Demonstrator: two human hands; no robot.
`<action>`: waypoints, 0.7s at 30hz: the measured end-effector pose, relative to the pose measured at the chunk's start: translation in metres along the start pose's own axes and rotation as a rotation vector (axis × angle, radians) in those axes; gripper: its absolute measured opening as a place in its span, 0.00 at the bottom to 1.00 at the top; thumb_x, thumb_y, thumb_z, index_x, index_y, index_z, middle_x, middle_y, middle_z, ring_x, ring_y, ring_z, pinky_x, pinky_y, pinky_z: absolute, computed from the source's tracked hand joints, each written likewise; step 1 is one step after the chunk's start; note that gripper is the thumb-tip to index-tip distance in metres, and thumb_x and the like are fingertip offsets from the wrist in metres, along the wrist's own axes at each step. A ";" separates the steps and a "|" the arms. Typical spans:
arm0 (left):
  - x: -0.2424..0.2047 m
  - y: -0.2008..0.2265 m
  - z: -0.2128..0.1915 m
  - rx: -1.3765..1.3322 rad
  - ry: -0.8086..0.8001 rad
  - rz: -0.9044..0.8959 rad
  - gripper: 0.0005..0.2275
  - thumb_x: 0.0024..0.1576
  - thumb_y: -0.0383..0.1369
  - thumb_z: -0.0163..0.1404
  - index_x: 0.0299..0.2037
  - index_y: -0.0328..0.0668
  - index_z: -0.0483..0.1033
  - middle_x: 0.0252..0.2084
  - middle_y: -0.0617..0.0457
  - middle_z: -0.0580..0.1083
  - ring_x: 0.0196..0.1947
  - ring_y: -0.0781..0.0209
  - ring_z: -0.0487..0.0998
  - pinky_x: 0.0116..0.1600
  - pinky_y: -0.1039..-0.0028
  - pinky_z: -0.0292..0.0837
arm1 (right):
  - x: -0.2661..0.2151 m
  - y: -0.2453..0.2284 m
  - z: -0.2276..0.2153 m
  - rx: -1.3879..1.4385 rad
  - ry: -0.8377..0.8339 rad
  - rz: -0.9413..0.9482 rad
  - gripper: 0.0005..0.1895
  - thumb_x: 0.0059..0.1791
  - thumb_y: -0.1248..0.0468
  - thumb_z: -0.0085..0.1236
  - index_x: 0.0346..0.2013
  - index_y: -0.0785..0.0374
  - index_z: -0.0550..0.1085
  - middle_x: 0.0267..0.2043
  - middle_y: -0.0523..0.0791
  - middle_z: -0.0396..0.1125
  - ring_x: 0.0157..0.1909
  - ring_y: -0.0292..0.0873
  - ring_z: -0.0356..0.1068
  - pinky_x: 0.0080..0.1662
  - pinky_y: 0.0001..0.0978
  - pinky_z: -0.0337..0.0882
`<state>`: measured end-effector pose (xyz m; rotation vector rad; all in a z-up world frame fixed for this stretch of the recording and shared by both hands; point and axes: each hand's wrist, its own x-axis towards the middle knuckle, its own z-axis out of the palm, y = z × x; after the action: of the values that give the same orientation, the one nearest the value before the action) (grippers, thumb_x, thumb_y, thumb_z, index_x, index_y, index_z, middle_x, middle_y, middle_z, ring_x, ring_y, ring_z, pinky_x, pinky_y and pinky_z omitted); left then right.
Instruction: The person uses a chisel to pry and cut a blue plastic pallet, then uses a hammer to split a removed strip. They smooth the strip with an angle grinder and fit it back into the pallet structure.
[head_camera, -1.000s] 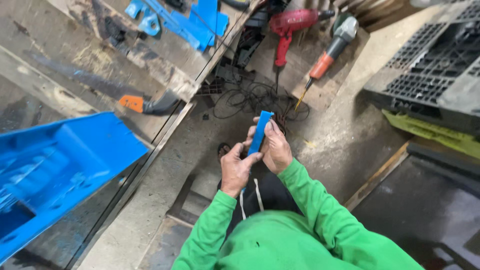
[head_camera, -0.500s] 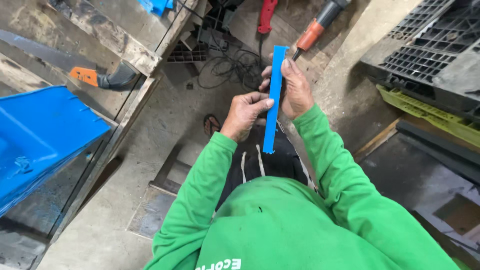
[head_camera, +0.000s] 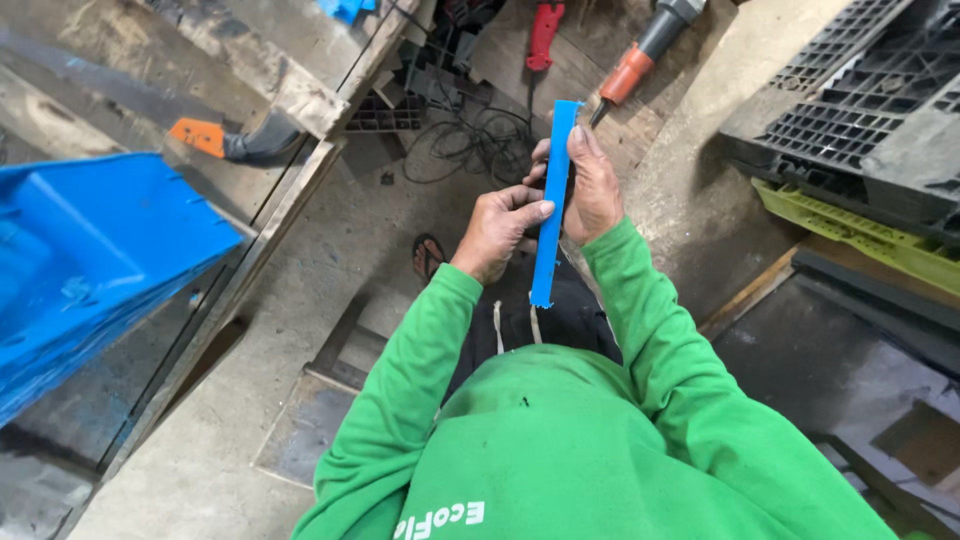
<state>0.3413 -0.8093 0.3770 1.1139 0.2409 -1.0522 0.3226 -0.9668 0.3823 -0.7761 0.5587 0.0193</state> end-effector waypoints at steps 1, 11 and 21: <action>-0.005 -0.008 -0.002 -0.005 -0.005 0.011 0.11 0.59 0.32 0.56 0.45 0.31 0.80 0.34 0.53 0.78 0.29 0.66 0.79 0.30 0.74 0.78 | -0.007 0.006 0.003 -0.039 0.023 -0.014 0.23 0.59 0.49 0.47 0.60 0.63 0.66 0.40 0.44 0.69 0.40 0.38 0.70 0.46 0.37 0.76; 0.003 -0.060 -0.002 -0.138 0.308 0.168 0.08 0.65 0.36 0.49 0.39 0.41 0.72 0.25 0.63 0.65 0.20 0.75 0.63 0.24 0.81 0.59 | 0.026 0.077 -0.089 -0.347 0.004 0.172 0.25 0.55 0.53 0.54 0.63 0.65 0.70 0.47 0.43 0.73 0.44 0.36 0.72 0.46 0.29 0.74; 0.026 -0.097 -0.057 0.368 0.709 -0.204 0.14 0.50 0.34 0.62 0.43 0.36 0.80 0.21 0.60 0.65 0.23 0.70 0.61 0.29 0.74 0.58 | 0.302 0.027 -0.340 -0.525 0.900 -0.047 0.41 0.42 0.55 0.75 0.59 0.62 0.57 0.41 0.43 0.63 0.38 0.41 0.67 0.34 0.43 0.71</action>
<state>0.2975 -0.7817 0.2741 1.8088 0.7572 -0.8597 0.4150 -1.2304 0.0219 -1.3107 1.4229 -0.2473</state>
